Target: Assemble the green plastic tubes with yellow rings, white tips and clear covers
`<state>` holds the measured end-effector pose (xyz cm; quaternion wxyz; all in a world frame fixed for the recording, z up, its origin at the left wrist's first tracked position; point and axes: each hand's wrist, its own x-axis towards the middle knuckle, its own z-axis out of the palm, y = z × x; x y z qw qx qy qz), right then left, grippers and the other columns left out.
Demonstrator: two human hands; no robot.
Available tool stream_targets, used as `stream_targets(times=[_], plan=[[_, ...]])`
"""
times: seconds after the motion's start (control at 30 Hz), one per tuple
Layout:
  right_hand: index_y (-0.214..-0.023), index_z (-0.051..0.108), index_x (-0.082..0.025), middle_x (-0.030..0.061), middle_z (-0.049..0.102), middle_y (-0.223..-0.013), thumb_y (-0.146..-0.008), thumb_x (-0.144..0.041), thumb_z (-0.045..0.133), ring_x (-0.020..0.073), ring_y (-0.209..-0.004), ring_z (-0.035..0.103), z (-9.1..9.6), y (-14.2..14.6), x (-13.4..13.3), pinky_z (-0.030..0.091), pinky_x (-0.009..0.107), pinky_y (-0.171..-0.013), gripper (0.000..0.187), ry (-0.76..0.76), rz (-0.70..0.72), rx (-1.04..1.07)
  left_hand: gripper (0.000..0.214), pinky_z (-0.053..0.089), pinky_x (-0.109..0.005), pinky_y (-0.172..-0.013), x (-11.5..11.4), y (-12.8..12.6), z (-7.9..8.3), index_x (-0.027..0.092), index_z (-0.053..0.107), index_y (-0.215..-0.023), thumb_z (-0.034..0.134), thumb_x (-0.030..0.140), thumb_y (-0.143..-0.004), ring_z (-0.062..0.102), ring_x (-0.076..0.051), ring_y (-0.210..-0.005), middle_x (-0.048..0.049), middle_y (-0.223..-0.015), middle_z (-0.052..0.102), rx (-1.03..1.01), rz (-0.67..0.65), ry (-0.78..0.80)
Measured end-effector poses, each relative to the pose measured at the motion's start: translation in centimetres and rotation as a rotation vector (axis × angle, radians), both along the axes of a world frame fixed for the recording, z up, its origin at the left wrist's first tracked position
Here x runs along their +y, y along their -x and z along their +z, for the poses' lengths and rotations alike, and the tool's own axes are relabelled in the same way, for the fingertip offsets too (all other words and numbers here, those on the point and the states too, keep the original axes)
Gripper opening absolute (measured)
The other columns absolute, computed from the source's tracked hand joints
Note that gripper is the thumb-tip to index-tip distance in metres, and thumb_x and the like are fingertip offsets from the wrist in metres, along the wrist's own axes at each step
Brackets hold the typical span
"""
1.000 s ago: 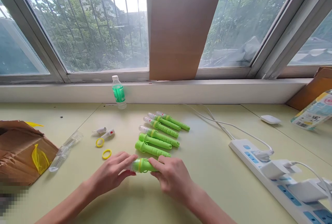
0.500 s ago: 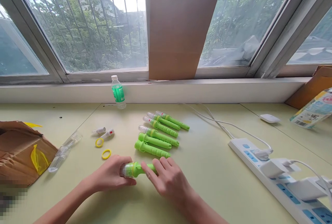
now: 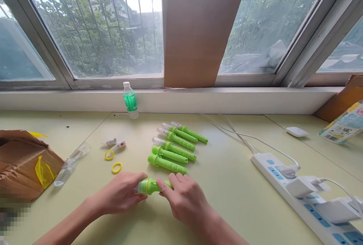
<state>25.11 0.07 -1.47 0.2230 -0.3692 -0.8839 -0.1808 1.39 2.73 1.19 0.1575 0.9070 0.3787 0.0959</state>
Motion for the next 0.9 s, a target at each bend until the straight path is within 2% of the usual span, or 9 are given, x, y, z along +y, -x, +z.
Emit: stream_targets(times=[0.17,0.23,0.3,0.4,0.5,0.6,0.7,0.8,0.9], plan=[[-0.096,0.062,-0.021,-0.0012,0.059,-0.065,-0.092,-0.025,0.05,0.0127,-0.054,0.048,2.4,-0.2,-0.2,0.026,0.026,-0.049,0.014,0.368,-0.034,0.154,0.017,0.036,-0.029,-0.054,0.1,-0.2,-0.4,0.017,0.05,-0.102,0.047,0.017,-0.085,0.053,-0.02,-0.063,-0.0037,-0.076,0.059,0.188,-0.075,-0.51],[-0.086,0.063,-0.024,-0.0045,0.06,-0.062,-0.092,-0.025,0.05,0.0103,-0.052,0.048,2.9,-0.3,-0.3,0.027,0.022,-0.047,0.014,0.518,0.01,0.183,0.02,0.037,-0.03,-0.054,0.3,-0.3,-0.8,0.016,0.05,-0.103,0.045,0.013,-0.084,0.052,-0.02,-0.061,-0.0035,-0.074,0.057,0.23,-0.111,-0.627],[-0.088,0.063,-0.025,-0.0052,0.061,-0.063,-0.091,-0.025,0.052,0.01,-0.053,0.05,2.5,-0.3,-0.2,0.028,0.021,-0.047,0.012,0.52,0.011,0.196,0.019,0.037,-0.03,-0.054,0.5,-0.4,-1.1,0.017,0.051,-0.1,0.045,0.011,-0.083,0.053,-0.02,-0.061,-0.0031,-0.073,0.057,0.217,-0.108,-0.636],[-0.101,0.065,-0.02,-0.0001,0.058,-0.064,-0.089,-0.024,0.054,0.0132,-0.055,0.049,0.9,-0.2,0.1,0.028,0.025,-0.049,0.016,0.225,-0.059,0.167,0.018,0.036,-0.027,-0.054,0.4,-0.4,-1.1,0.019,0.053,-0.098,0.055,0.02,-0.081,0.054,-0.018,-0.063,-0.002,-0.075,0.059,0.112,-0.03,-0.425],[-0.107,0.066,-0.021,0.0028,0.058,-0.067,-0.089,-0.014,0.05,0.0147,-0.058,0.048,-0.1,-0.3,0.3,0.03,0.028,-0.055,0.025,-0.096,0.03,0.055,0.03,0.033,-0.022,-0.051,0.2,-0.4,-0.5,0.019,0.055,-0.093,0.067,0.038,-0.073,0.049,-0.013,-0.057,0.0028,-0.066,0.055,-0.05,0.043,-0.001],[-0.109,0.066,-0.021,0.0067,0.061,-0.077,-0.09,-0.012,0.047,0.0173,-0.068,0.052,0.4,-0.6,0.1,0.035,0.031,-0.063,0.028,-0.219,0.095,0.039,0.024,0.03,-0.019,-0.049,0.1,-0.2,0.3,0.018,0.056,-0.08,0.064,0.04,-0.076,0.041,-0.008,-0.055,0.0054,-0.061,0.046,-0.211,0.05,0.381],[-0.11,0.067,-0.02,0.0083,0.061,-0.081,-0.091,-0.013,0.048,0.0189,-0.074,0.054,1.2,-0.8,-0.2,0.037,0.033,-0.067,0.028,-0.266,0.116,0.055,0.028,0.03,-0.019,-0.051,0.1,0.1,0.9,0.016,0.059,-0.089,0.059,0.043,-0.08,0.039,-0.008,-0.058,0.0046,-0.066,0.044,-0.341,0.017,0.633],[-0.11,0.067,-0.02,0.0082,0.061,-0.08,-0.089,-0.013,0.05,0.0181,-0.071,0.051,1.6,-0.8,-0.3,0.036,0.033,-0.066,0.028,-0.295,0.115,0.024,0.033,0.032,-0.02,-0.051,0.1,0.3,1.3,0.015,0.06,-0.1,0.053,0.044,-0.084,0.04,-0.009,-0.058,0.0029,-0.067,0.047,-0.354,0.009,0.738],[-0.114,0.065,-0.022,0.0049,0.056,-0.07,-0.089,-0.011,0.048,0.0158,-0.062,0.045,1.4,-1.0,-0.1,0.03,0.03,-0.06,0.032,-0.262,0.095,-0.054,0.024,0.037,-0.021,-0.057,-0.1,0.3,1.4,0.019,0.059,-0.102,0.053,0.036,-0.086,0.046,-0.011,-0.064,0.0009,-0.074,0.056,-0.3,0.005,0.57]])
